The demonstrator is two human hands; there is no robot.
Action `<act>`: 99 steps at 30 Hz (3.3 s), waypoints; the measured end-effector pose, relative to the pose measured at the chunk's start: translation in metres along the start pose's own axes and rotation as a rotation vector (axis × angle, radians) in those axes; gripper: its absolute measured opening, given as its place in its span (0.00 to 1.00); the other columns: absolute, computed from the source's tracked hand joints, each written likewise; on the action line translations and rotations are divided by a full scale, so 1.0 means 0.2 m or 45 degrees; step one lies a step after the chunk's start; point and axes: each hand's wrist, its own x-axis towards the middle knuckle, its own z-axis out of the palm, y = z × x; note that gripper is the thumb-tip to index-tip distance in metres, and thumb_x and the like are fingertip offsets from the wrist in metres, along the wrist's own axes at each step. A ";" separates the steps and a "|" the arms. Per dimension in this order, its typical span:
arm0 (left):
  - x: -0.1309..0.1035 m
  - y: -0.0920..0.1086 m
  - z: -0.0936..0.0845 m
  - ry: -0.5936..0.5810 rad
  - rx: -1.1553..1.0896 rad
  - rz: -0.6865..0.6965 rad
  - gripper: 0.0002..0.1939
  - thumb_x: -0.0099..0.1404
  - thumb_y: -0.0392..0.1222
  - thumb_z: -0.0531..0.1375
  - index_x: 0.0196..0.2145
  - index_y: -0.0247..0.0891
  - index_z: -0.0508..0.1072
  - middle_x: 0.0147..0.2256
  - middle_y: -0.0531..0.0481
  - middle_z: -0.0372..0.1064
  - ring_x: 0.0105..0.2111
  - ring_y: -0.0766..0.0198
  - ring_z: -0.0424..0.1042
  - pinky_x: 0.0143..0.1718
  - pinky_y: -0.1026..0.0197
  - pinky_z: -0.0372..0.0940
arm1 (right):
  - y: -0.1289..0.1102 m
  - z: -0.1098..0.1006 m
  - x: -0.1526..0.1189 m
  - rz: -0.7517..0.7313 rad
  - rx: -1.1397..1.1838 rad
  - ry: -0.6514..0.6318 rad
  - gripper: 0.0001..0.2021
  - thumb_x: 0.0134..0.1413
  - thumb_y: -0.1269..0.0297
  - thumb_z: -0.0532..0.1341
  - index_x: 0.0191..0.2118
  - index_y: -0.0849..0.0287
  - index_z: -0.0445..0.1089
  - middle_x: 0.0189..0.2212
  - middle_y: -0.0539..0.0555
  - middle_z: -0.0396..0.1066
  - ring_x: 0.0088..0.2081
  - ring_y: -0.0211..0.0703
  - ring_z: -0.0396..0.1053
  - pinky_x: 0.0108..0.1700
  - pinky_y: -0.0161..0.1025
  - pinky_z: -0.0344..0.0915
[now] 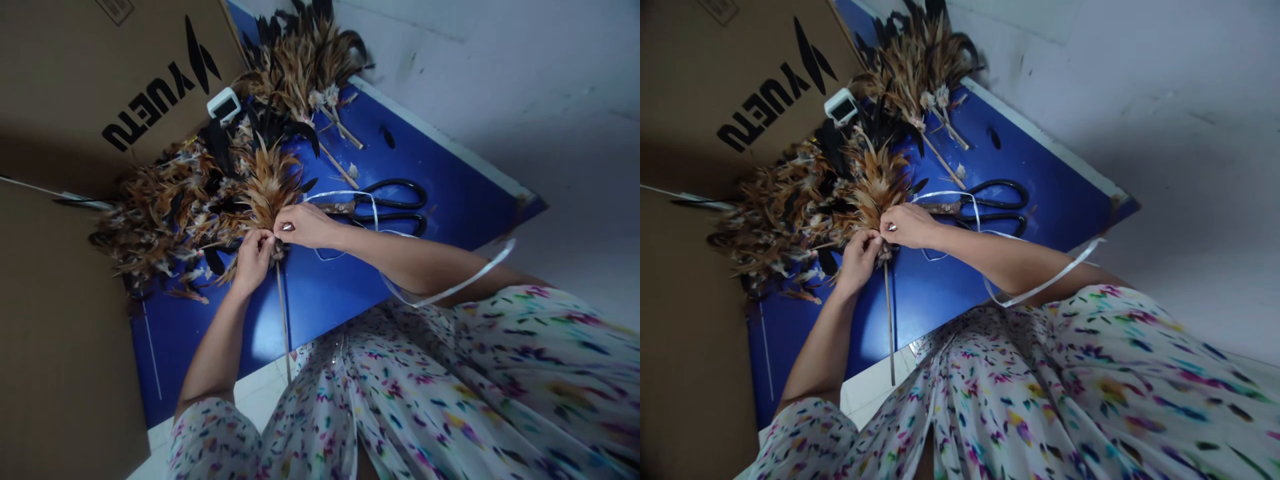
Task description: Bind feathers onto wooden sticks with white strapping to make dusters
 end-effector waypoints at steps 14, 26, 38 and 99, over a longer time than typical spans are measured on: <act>0.00 -0.04 -0.01 -0.172 -0.318 -0.251 0.09 0.63 0.45 0.56 0.35 0.37 0.70 0.27 0.52 0.67 0.26 0.69 0.65 0.27 0.66 0.60 | 0.02 0.02 0.00 -0.010 -0.034 -0.032 0.08 0.53 0.72 0.60 0.35 0.61 0.77 0.34 0.53 0.74 0.35 0.36 0.67 0.37 0.33 0.55; 0.01 -0.02 0.00 -0.035 -0.351 -0.271 0.08 0.59 0.44 0.61 0.33 0.37 0.69 0.27 0.53 0.68 0.24 0.70 0.65 0.26 0.67 0.60 | 0.03 0.05 -0.01 -0.009 -0.014 0.024 0.06 0.53 0.70 0.62 0.34 0.61 0.77 0.33 0.53 0.74 0.35 0.37 0.67 0.38 0.34 0.55; 0.00 -0.01 0.00 -0.100 -0.266 -0.302 0.09 0.61 0.45 0.58 0.34 0.36 0.71 0.25 0.54 0.67 0.22 0.71 0.64 0.24 0.68 0.59 | 0.01 0.05 0.01 0.197 0.067 -0.087 0.09 0.51 0.67 0.60 0.36 0.61 0.77 0.30 0.53 0.76 0.32 0.36 0.70 0.33 0.31 0.56; -0.02 0.12 0.00 0.170 0.115 -0.396 0.05 0.51 0.40 0.61 0.23 0.37 0.75 0.20 0.55 0.71 0.20 0.69 0.68 0.25 0.67 0.61 | 0.00 -0.02 0.00 0.335 0.047 -0.089 0.08 0.44 0.73 0.62 0.30 0.61 0.79 0.28 0.52 0.77 0.32 0.38 0.72 0.33 0.33 0.60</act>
